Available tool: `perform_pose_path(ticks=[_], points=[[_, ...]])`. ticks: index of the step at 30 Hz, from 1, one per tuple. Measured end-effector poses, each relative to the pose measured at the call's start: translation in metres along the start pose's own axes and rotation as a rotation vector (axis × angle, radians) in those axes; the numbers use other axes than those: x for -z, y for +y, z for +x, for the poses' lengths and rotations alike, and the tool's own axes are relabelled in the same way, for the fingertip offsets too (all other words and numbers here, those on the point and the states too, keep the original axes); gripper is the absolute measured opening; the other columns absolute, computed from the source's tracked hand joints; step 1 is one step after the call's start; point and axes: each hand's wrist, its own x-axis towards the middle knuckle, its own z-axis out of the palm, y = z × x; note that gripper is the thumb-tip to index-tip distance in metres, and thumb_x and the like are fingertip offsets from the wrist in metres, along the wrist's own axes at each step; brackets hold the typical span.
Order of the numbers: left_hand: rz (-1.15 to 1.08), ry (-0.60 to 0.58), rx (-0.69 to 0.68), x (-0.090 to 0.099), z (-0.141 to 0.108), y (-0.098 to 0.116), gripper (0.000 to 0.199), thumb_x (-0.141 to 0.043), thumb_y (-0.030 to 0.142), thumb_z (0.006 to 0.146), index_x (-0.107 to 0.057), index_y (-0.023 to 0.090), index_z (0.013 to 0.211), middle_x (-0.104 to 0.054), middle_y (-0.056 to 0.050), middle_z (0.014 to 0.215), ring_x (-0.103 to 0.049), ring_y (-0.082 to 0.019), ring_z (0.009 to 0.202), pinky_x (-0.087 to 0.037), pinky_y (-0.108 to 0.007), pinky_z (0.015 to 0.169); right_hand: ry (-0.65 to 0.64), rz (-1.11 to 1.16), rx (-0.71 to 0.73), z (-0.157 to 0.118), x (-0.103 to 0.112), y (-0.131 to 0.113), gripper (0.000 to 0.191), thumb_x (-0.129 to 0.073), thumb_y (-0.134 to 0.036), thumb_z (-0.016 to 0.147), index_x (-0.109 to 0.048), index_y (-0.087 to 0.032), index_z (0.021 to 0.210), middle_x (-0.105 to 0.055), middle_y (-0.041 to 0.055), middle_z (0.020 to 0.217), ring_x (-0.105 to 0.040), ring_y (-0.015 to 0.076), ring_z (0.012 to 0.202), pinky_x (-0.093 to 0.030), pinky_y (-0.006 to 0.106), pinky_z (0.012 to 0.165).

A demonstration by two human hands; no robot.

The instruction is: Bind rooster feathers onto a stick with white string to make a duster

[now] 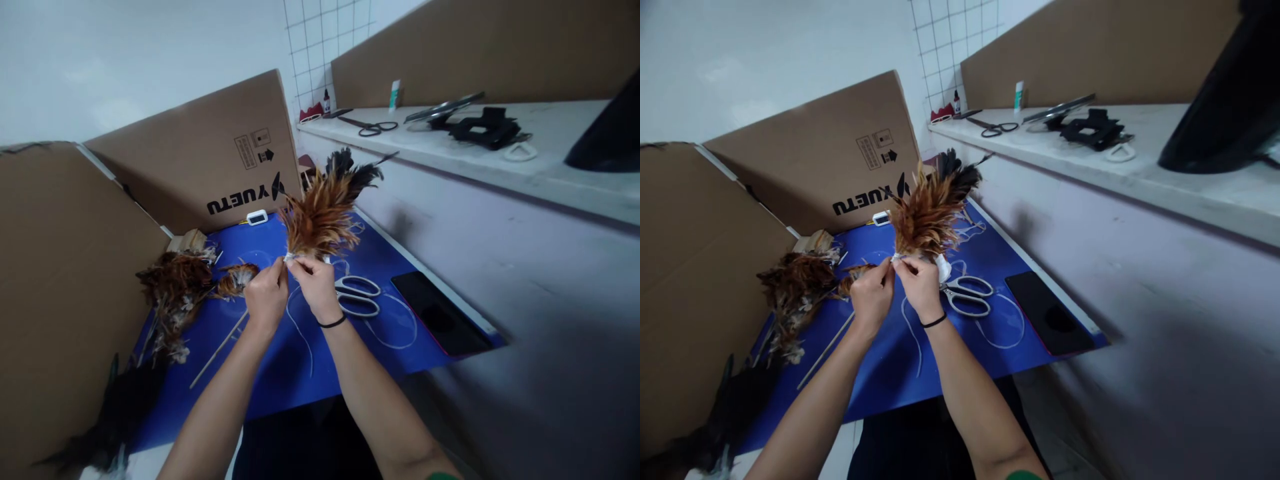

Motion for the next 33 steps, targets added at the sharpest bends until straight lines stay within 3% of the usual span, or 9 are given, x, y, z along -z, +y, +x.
perform_pose_path(ticks=[4,8,11,14,18,27,31,33], points=[[0.039,0.091,-0.023,-0.006,-0.007,0.003,0.036,-0.04,0.034,0.09,-0.065,0.019,0.112,-0.061,-0.007,0.066,-0.052,-0.014,0.057,-0.028,-0.024,0.054,0.038,0.021,-0.025,0.002,-0.001,-0.007,0.027,-0.061,-0.038,0.073,-0.062,-0.016,0.058,-0.054,-0.0019,0.054,-0.046,0.011,0.055,-0.039,0.023,0.054],[-0.21,0.043,-0.011,0.002,-0.004,0.011,0.033,-0.041,0.031,0.089,-0.066,0.016,0.104,-0.062,-0.008,0.072,-0.054,-0.015,0.065,-0.036,-0.024,0.061,0.091,0.032,-0.035,0.006,0.001,-0.012,0.025,-0.064,-0.037,0.069,-0.06,-0.016,0.054,-0.053,-0.0025,0.053,-0.047,0.0111,0.056,-0.041,0.023,0.057],[-0.597,-0.125,0.125,0.013,0.005,0.017,0.032,-0.042,0.033,0.088,-0.067,0.015,0.085,-0.06,-0.005,0.066,-0.054,-0.013,0.06,-0.039,-0.024,0.058,0.073,0.074,-0.036,0.008,0.004,-0.013,0.021,-0.064,-0.034,0.069,-0.063,-0.016,0.058,-0.057,-0.0016,0.056,-0.049,0.0112,0.057,-0.042,0.023,0.057],[-1.044,-0.364,0.353,0.023,0.014,0.02,0.032,-0.046,0.041,0.085,-0.064,0.014,0.086,-0.059,-0.002,0.063,-0.047,-0.009,0.045,-0.03,-0.02,0.041,0.025,0.085,-0.056,0.009,0.008,-0.012,0.022,-0.064,-0.036,0.069,-0.065,-0.016,0.061,-0.056,-0.0017,0.054,-0.048,0.0106,0.053,-0.04,0.023,0.053],[-1.299,-0.525,0.469,0.028,0.019,0.017,0.034,-0.057,0.046,0.076,-0.06,0.012,0.073,-0.052,0.002,0.054,-0.033,-0.003,0.036,-0.019,-0.018,0.036,-0.079,0.068,-0.065,0.01,0.012,-0.011,0.027,-0.065,-0.041,0.07,-0.065,-0.015,0.062,-0.055,-0.0017,0.052,-0.046,0.0097,0.05,-0.038,0.023,0.051],[-1.228,-0.279,0.496,0.023,0.016,0.004,0.029,-0.06,0.041,0.072,-0.058,0.013,0.064,-0.041,0.006,0.046,-0.026,-0.002,0.034,-0.016,-0.018,0.035,-0.415,-0.046,-0.051,0.019,0.022,-0.028,0.022,-0.057,-0.034,0.076,-0.067,-0.015,0.069,-0.052,-0.0037,0.051,-0.044,0.0077,0.049,-0.038,0.021,0.051],[-1.185,-0.239,0.528,0.029,0.019,-0.004,0.026,-0.058,0.038,0.073,-0.062,0.013,0.075,-0.04,0.007,0.045,-0.025,-0.003,0.034,-0.014,-0.018,0.035,-0.639,-0.043,-0.196,0.032,0.025,-0.004,0.014,-0.053,-0.016,0.071,-0.066,-0.014,0.074,-0.063,-0.0005,0.061,-0.056,0.0095,0.058,-0.046,0.023,0.062],[-1.191,-0.227,0.535,0.032,0.02,-0.007,0.026,-0.058,0.037,0.073,-0.064,0.012,0.079,-0.04,0.007,0.045,-0.025,-0.003,0.034,-0.013,-0.018,0.035,-0.604,-0.131,-0.303,0.037,0.024,0.017,0.021,-0.049,-0.011,0.07,-0.065,-0.014,0.083,-0.068,0.0035,0.072,-0.061,0.0108,0.063,-0.047,0.023,0.06]])
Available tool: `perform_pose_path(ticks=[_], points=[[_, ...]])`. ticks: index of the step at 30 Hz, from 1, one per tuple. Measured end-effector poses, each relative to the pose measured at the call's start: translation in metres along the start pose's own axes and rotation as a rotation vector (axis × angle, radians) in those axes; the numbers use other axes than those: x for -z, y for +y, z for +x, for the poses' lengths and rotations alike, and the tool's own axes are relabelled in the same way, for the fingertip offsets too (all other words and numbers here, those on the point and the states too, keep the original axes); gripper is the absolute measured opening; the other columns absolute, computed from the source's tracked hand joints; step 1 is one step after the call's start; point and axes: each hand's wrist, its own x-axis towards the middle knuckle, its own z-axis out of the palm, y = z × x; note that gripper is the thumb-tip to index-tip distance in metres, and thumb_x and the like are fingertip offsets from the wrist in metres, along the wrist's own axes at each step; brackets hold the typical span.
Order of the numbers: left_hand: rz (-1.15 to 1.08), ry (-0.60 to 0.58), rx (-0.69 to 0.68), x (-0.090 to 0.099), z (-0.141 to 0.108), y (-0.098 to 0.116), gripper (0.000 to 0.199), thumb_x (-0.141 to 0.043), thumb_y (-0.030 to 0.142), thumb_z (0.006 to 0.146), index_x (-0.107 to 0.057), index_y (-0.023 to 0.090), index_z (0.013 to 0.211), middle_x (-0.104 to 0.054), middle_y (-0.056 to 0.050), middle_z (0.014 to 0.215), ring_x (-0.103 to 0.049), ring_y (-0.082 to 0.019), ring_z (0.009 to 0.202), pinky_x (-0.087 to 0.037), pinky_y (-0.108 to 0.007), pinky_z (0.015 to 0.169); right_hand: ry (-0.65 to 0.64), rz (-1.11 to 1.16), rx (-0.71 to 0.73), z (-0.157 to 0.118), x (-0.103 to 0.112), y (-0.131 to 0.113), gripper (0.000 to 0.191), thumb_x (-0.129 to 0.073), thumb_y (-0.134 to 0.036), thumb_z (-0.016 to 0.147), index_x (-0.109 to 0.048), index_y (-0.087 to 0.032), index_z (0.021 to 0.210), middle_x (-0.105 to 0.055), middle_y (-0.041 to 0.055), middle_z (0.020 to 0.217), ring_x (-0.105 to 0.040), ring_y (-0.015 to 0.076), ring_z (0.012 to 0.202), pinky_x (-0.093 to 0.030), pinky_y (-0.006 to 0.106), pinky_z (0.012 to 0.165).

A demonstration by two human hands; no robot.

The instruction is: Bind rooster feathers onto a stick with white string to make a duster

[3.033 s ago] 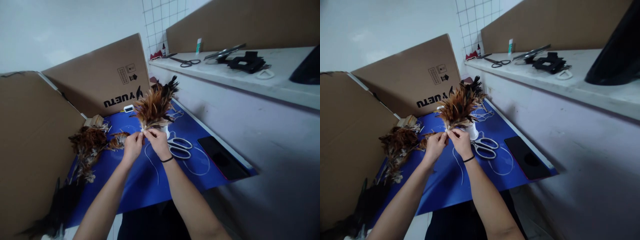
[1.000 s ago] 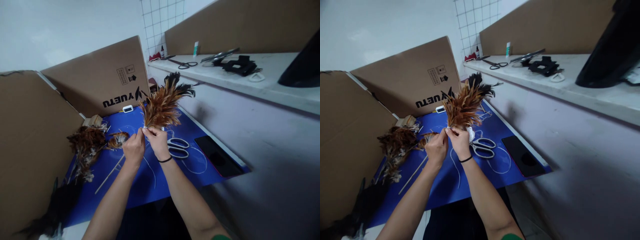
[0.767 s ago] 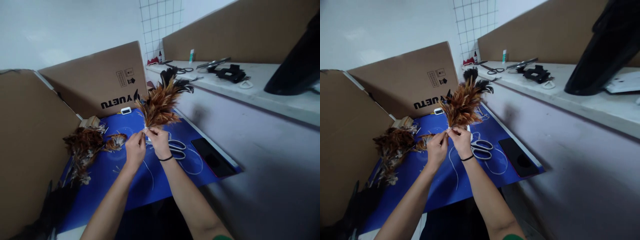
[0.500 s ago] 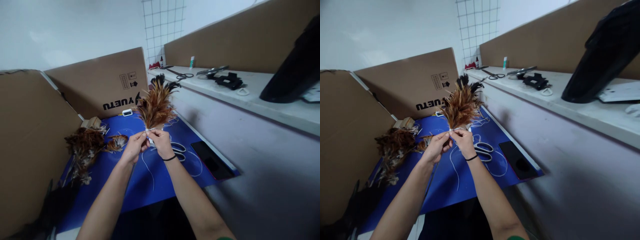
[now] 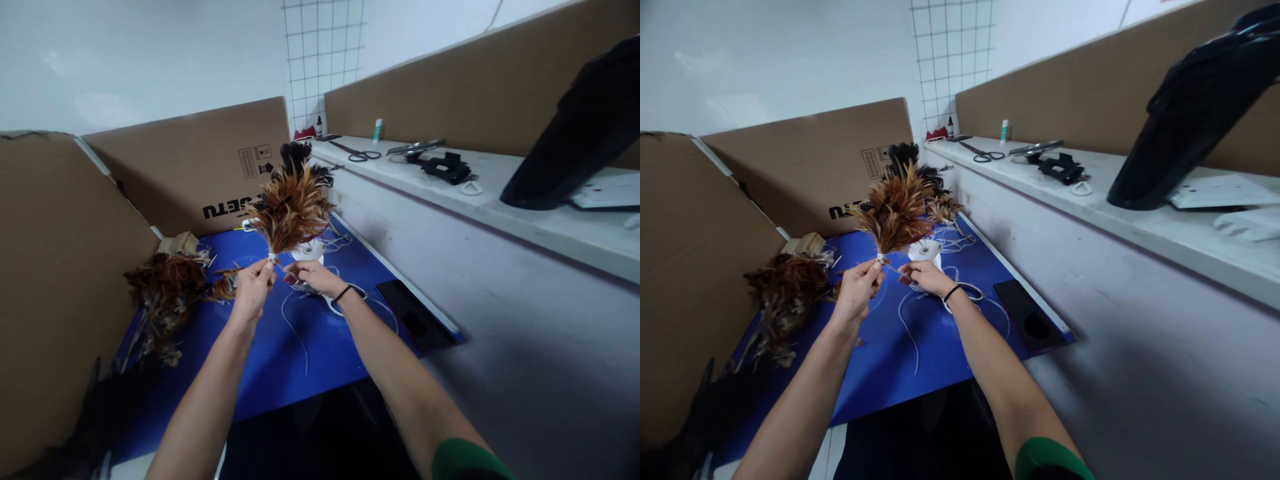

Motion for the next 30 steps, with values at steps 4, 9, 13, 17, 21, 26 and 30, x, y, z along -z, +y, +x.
perform_pose_path(ticks=[4,9,13,17,21,26,30], points=[[-0.024,0.012,-0.005,0.007,-0.003,0.004,0.029,-0.059,0.038,0.072,-0.065,0.011,0.082,-0.039,0.007,0.045,-0.025,-0.003,0.034,-0.015,-0.018,0.035,0.166,-0.16,-0.071,0.011,0.007,0.027,0.026,-0.05,-0.007,0.067,-0.064,-0.016,0.087,-0.069,0.0065,0.083,-0.062,0.0121,0.064,-0.046,0.023,0.057],[-0.03,0.001,-0.004,0.013,-0.009,0.007,0.029,-0.062,0.039,0.071,-0.066,0.011,0.079,-0.039,0.007,0.046,-0.024,-0.002,0.034,-0.014,-0.018,0.035,0.38,-0.663,-0.201,-0.005,0.022,0.025,0.019,-0.064,-0.036,0.069,-0.061,-0.017,0.065,-0.067,0.0113,0.073,-0.063,0.0263,0.084,-0.044,0.032,0.072],[-0.03,-0.001,-0.021,0.015,-0.013,0.008,0.028,-0.063,0.039,0.071,-0.064,0.011,0.072,-0.039,0.007,0.046,-0.025,-0.002,0.035,-0.014,-0.018,0.035,0.659,-0.882,-0.334,-0.007,0.021,0.018,0.063,-0.057,-0.066,0.067,-0.055,-0.014,0.102,-0.065,0.0173,0.099,-0.062,0.0316,0.095,-0.044,0.036,0.077],[-0.011,0.001,-0.03,0.021,-0.015,0.008,0.027,-0.061,0.038,0.074,-0.059,0.012,0.064,-0.038,0.006,0.046,-0.024,-0.002,0.035,-0.014,-0.017,0.035,0.715,-0.905,-0.385,0.005,0.031,0.024,0.064,-0.056,-0.061,0.072,-0.046,-0.015,0.115,-0.061,0.0162,0.11,-0.061,0.0306,0.099,-0.045,0.037,0.078],[0.046,0.056,-0.035,0.035,-0.013,0.004,0.025,-0.058,0.034,0.074,-0.056,0.014,0.061,-0.039,0.006,0.046,-0.025,-0.002,0.036,-0.015,-0.018,0.035,0.667,-0.983,-0.489,0.01,0.054,0.032,0.042,-0.05,-0.049,0.081,-0.056,-0.016,0.107,-0.062,0.0163,0.108,-0.061,0.0306,0.099,-0.045,0.038,0.077],[0.162,0.146,-0.052,0.054,-0.006,-0.01,0.032,-0.055,0.033,0.075,-0.046,0.015,0.05,-0.038,0.006,0.044,-0.025,-0.003,0.036,-0.017,-0.019,0.037,0.449,-1.137,-0.255,-0.003,0.047,0.031,0.032,-0.047,-0.044,0.085,-0.065,-0.02,0.097,-0.066,0.0111,0.102,-0.061,0.0246,0.095,-0.043,0.031,0.077],[0.203,0.227,-0.093,0.064,0.0,-0.017,0.029,-0.053,0.033,0.075,-0.049,0.016,0.052,-0.038,0.006,0.044,-0.027,-0.005,0.037,-0.02,-0.02,0.038,-0.002,-1.215,-0.002,-0.012,0.02,0.031,0.027,-0.057,-0.038,0.081,-0.065,-0.021,0.1,-0.064,0.0081,0.101,-0.061,0.0202,0.093,-0.042,0.026,0.075]])
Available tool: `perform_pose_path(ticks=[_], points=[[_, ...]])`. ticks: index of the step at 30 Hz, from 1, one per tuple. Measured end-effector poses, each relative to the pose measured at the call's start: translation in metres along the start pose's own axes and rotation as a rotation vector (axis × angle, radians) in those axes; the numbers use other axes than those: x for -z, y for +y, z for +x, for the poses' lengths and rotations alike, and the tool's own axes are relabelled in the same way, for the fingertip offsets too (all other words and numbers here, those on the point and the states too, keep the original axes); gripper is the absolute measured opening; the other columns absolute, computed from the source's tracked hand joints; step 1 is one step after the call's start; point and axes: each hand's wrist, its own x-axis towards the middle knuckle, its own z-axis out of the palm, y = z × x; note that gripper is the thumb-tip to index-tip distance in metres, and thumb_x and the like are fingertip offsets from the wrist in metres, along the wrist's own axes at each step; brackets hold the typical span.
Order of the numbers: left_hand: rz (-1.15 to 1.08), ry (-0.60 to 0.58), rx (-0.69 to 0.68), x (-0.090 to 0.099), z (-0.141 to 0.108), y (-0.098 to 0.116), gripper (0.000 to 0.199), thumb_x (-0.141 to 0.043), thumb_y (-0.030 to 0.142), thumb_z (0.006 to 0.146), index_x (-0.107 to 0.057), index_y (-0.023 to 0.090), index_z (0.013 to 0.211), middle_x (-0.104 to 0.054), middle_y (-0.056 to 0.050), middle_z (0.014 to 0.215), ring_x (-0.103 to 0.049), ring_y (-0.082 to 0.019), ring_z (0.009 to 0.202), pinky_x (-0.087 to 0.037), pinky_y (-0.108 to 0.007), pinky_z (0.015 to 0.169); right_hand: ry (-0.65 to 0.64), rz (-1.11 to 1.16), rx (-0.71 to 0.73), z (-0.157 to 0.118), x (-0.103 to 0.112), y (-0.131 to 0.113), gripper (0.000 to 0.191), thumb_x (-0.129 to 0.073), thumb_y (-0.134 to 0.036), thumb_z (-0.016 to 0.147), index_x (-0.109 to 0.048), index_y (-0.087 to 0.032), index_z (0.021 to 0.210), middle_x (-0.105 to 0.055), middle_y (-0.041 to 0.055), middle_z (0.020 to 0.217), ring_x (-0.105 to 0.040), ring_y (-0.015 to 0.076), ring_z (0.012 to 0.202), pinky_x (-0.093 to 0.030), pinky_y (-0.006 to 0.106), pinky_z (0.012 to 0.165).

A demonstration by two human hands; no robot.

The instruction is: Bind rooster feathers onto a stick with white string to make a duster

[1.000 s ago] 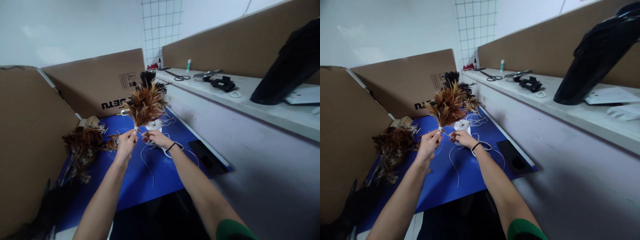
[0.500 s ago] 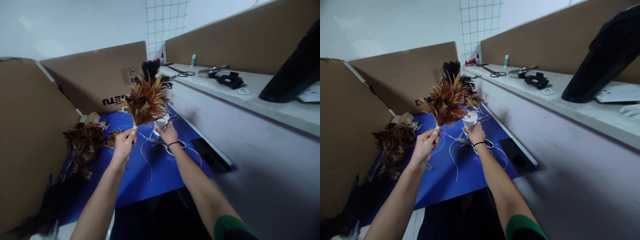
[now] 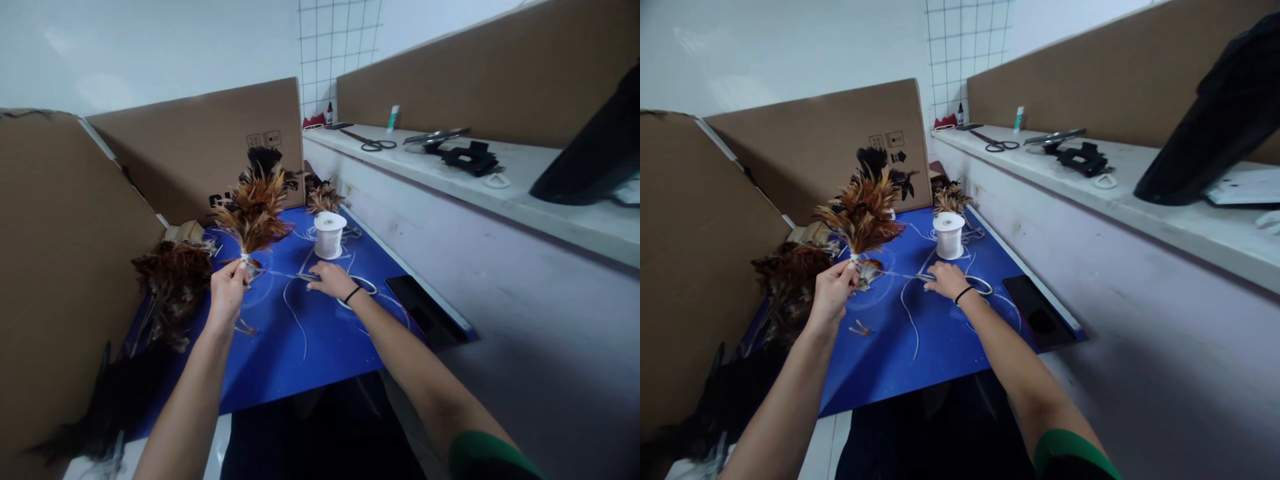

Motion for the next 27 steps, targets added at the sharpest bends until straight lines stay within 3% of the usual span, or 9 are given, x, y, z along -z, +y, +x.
perform_pose_path(ticks=[3,8,11,13,16,18,20,23,27], points=[[0.025,0.024,-0.031,0.004,0.003,-0.005,0.028,-0.053,0.032,0.075,-0.05,0.016,0.052,-0.038,0.005,0.044,-0.028,-0.005,0.038,-0.021,-0.02,0.039,-0.077,-0.096,0.018,-0.005,-0.003,-0.002,0.019,-0.057,-0.027,0.082,-0.065,-0.018,0.098,-0.063,0.0102,0.101,-0.06,0.0215,0.093,-0.041,0.027,0.074],[0.042,0.018,-0.021,0.004,0.004,-0.008,0.03,-0.052,0.033,0.076,-0.049,0.016,0.052,-0.038,0.006,0.044,-0.028,-0.005,0.038,-0.02,-0.02,0.039,-0.108,-0.121,0.004,-0.022,0.003,0.021,0.014,-0.059,-0.02,0.08,-0.065,-0.017,0.091,-0.063,0.0102,0.098,-0.06,0.0228,0.093,-0.042,0.029,0.076],[0.0,-0.024,0.029,-0.005,-0.002,-0.005,0.03,-0.053,0.033,0.075,-0.047,0.016,0.051,-0.037,0.006,0.043,-0.025,-0.004,0.036,-0.018,-0.019,0.038,0.013,-0.083,-0.051,-0.03,0.009,0.018,0.017,-0.058,-0.015,0.078,-0.066,-0.016,0.093,-0.064,0.0123,0.1,-0.058,0.0262,0.099,-0.042,0.036,0.082],[-0.04,-0.084,0.078,-0.014,-0.007,-0.001,0.03,-0.053,0.033,0.075,-0.047,0.016,0.051,-0.036,0.007,0.043,-0.023,-0.003,0.035,-0.017,-0.019,0.037,0.192,0.125,-0.005,-0.031,0.013,0.0,0.025,-0.06,-0.017,0.078,-0.063,-0.016,0.102,-0.062,0.0123,0.108,-0.054,0.0261,0.107,-0.04,0.039,0.091],[-0.084,-0.173,0.125,-0.023,-0.014,0.005,0.031,-0.053,0.034,0.075,-0.046,0.016,0.05,-0.034,0.007,0.041,-0.023,-0.003,0.033,-0.015,-0.018,0.036,0.364,0.682,0.187,-0.022,0.016,-0.043,0.047,-0.065,-0.027,0.075,-0.052,-0.02,0.12,-0.057,0.0094,0.122,-0.052,0.0214,0.113,-0.038,0.038,0.099],[-0.1,-0.204,0.123,-0.026,-0.017,0.007,0.032,-0.054,0.035,0.074,-0.045,0.016,0.05,-0.034,0.007,0.04,-0.022,-0.003,0.033,-0.016,-0.018,0.036,0.329,1.078,0.278,-0.013,0.015,-0.072,0.051,-0.067,-0.026,0.07,-0.05,-0.021,0.118,-0.06,0.0077,0.117,-0.057,0.0193,0.106,-0.043,0.036,0.093],[-0.1,-0.215,0.117,-0.025,-0.018,0.005,0.032,-0.054,0.034,0.074,-0.046,0.016,0.05,-0.034,0.007,0.041,-0.022,-0.003,0.033,-0.017,-0.018,0.036,0.2,1.355,0.236,-0.005,0.011,-0.092,0.039,-0.065,-0.027,0.07,-0.053,-0.019,0.107,-0.065,0.0041,0.093,-0.063,0.016,0.079,-0.051,0.032,0.074],[-0.054,-0.19,0.106,-0.022,-0.017,-0.003,0.027,-0.054,0.034,0.075,-0.05,0.015,0.055,-0.038,0.007,0.044,-0.025,-0.004,0.035,-0.02,-0.019,0.037,0.188,1.416,0.088,0.002,0.002,-0.104,0.017,-0.058,-0.029,0.074,-0.059,-0.017,0.087,-0.057,-0.0032,0.063,-0.05,0.0095,0.05,-0.044,0.024,0.054],[0.128,-0.164,0.002,-0.019,-0.017,-0.015,0.028,-0.05,0.035,0.078,-0.056,0.015,0.059,-0.043,0.005,0.046,-0.033,-0.006,0.039,-0.026,-0.02,0.042,0.392,1.223,-0.019,0.003,-0.01,-0.102,0.015,-0.058,-0.029,0.073,-0.063,-0.015,0.067,-0.058,-0.0014,0.061,-0.048,0.0101,0.056,-0.041,0.024,0.058]])
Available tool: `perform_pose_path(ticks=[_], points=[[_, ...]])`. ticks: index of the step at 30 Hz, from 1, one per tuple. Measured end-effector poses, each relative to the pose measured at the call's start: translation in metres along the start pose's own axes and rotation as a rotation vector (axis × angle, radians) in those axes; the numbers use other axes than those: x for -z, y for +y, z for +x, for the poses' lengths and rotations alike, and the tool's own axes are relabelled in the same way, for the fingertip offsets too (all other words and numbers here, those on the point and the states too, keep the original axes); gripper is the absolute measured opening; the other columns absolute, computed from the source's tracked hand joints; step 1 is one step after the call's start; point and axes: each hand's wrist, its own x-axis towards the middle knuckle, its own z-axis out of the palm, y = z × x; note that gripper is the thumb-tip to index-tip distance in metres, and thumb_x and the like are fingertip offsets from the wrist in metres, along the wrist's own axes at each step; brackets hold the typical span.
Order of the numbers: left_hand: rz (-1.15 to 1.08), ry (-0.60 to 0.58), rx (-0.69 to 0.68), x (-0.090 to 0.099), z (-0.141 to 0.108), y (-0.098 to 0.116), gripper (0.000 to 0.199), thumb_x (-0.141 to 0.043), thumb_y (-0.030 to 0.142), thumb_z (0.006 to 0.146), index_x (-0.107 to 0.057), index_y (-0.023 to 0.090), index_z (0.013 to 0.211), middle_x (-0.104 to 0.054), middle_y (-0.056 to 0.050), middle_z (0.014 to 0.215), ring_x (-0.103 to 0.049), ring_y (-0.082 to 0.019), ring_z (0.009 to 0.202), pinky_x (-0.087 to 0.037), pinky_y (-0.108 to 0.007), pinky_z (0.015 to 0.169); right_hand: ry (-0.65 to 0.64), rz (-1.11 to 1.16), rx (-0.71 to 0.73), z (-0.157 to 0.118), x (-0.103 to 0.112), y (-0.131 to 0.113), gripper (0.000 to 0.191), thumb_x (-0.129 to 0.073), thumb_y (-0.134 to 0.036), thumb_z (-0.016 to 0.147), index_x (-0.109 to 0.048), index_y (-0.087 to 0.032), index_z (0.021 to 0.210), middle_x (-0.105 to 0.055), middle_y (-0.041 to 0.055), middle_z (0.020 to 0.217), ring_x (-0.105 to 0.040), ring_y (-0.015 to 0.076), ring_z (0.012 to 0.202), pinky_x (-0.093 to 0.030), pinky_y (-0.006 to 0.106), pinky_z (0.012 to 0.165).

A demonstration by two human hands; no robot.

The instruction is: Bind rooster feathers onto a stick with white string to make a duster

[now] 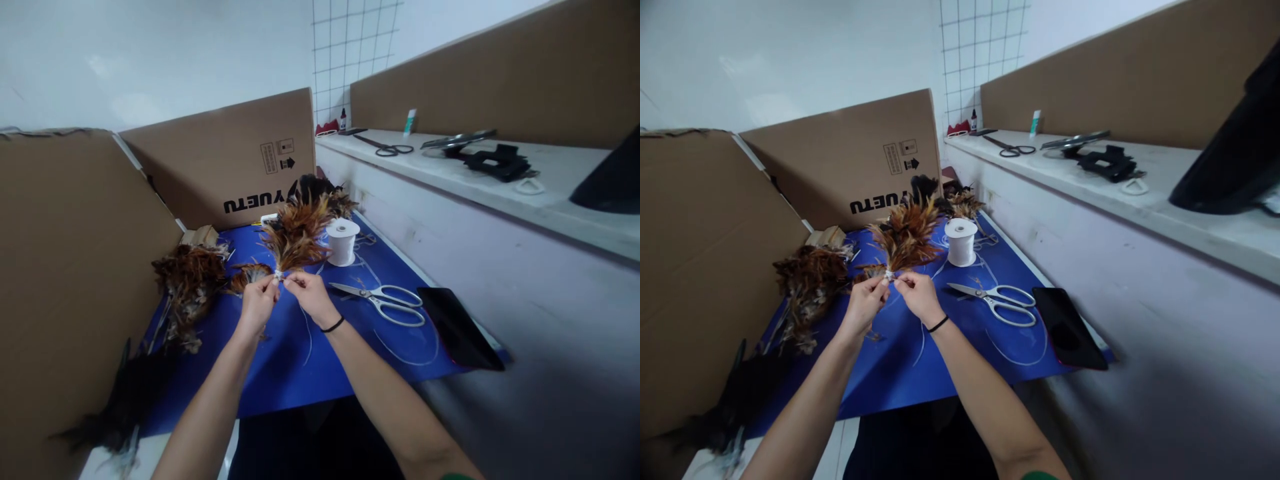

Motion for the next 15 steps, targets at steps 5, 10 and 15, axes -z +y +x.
perform_pose_path(ticks=[5,10,15], points=[[0.438,0.077,-0.153,-0.007,-0.005,0.0,0.028,-0.045,0.028,0.082,-0.064,0.015,0.065,-0.052,0.001,0.05,-0.046,-0.011,0.048,-0.031,-0.022,0.052,0.1,-0.089,0.011,-0.005,0.0,-0.001,0.019,-0.057,-0.031,0.074,-0.065,-0.016,0.064,-0.059,-0.0013,0.058,-0.046,0.0106,0.053,-0.039,0.023,0.055],[0.731,0.147,-0.305,-0.02,-0.012,0.002,0.03,-0.039,0.022,0.087,-0.068,0.016,0.094,-0.066,-0.007,0.071,-0.056,-0.015,0.06,-0.034,-0.024,0.058,0.145,-0.074,0.079,-0.009,0.001,-0.008,0.018,-0.055,-0.028,0.076,-0.066,-0.017,0.066,-0.059,-0.0011,0.059,-0.048,0.0117,0.055,-0.039,0.023,0.057],[0.974,0.212,-0.356,-0.032,-0.018,0.002,0.034,-0.035,0.025,0.091,-0.065,0.017,0.103,-0.064,-0.007,0.07,-0.056,-0.015,0.059,-0.03,-0.024,0.052,0.187,-0.061,0.073,-0.009,0.006,-0.008,0.024,-0.058,-0.035,0.076,-0.065,-0.016,0.063,-0.054,-0.0017,0.054,-0.043,0.0105,0.052,-0.035,0.023,0.052]])
